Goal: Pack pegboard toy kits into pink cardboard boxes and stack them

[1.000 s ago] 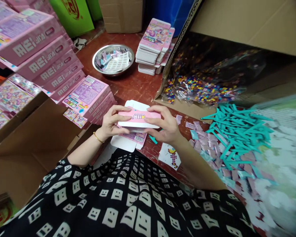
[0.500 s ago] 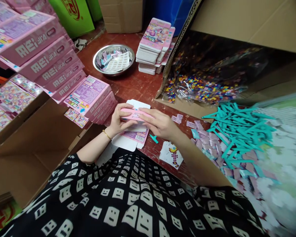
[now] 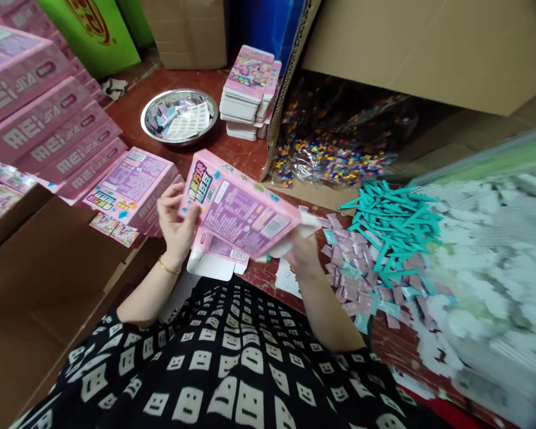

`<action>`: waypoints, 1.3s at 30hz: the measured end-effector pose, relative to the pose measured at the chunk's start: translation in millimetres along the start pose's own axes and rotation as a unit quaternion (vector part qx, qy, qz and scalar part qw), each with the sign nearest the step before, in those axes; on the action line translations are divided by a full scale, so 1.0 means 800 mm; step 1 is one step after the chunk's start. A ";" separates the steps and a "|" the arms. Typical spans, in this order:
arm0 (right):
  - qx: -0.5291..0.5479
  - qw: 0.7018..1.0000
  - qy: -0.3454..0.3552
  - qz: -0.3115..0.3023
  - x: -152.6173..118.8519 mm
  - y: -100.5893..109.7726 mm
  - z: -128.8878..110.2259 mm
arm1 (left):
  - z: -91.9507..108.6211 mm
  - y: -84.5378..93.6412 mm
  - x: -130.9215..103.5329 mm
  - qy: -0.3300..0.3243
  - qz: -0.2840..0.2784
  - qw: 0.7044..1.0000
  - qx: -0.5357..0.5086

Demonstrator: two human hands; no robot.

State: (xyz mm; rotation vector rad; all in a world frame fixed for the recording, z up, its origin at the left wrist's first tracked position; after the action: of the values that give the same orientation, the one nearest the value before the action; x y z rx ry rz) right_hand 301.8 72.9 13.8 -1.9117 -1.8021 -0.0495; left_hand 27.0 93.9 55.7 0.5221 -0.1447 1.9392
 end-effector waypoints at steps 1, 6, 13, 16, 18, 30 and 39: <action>0.034 0.999 -0.006 0.013 -0.001 0.005 -0.010 | 0.006 -0.006 -0.005 -0.039 -0.023 0.998 0.049; 0.096 0.950 -0.073 -0.287 -0.009 -0.042 -0.051 | 0.062 -0.047 -0.045 -0.318 -0.231 0.905 0.163; -0.163 0.968 -0.071 -0.175 0.033 0.037 0.023 | 0.037 -0.052 -0.057 -0.264 -0.309 0.909 0.092; -0.482 0.875 -0.016 -0.033 0.044 0.128 0.065 | 0.009 -0.035 -0.049 -0.126 -0.222 0.960 0.118; -0.545 0.838 -0.018 -0.023 0.039 0.161 0.090 | -0.001 -0.031 -0.049 -0.030 -0.208 0.970 0.122; -0.447 0.865 0.165 0.156 0.064 0.106 -0.046 | 0.009 -0.053 -0.052 0.148 -0.268 0.936 0.172; -0.348 0.903 0.240 -0.079 0.051 0.022 -0.053 | 0.000 -0.035 -0.039 0.179 -0.224 0.949 0.132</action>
State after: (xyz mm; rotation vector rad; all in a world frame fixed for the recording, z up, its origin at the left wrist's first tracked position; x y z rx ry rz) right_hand 336.8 94.9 59.8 -1.9241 -1.6938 -1.2597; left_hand 62.9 79.4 39.0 0.3300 0.4391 1.5762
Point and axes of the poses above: each hand's wrist, its own x-axis towards the middle knuckle, its own y-axis out of the back of the hand, z = x × y, the point moved 4 cm from there along x, towards the middle knuckle, and after that the axes turned 13 degrees about y, right-handed, at the moved point
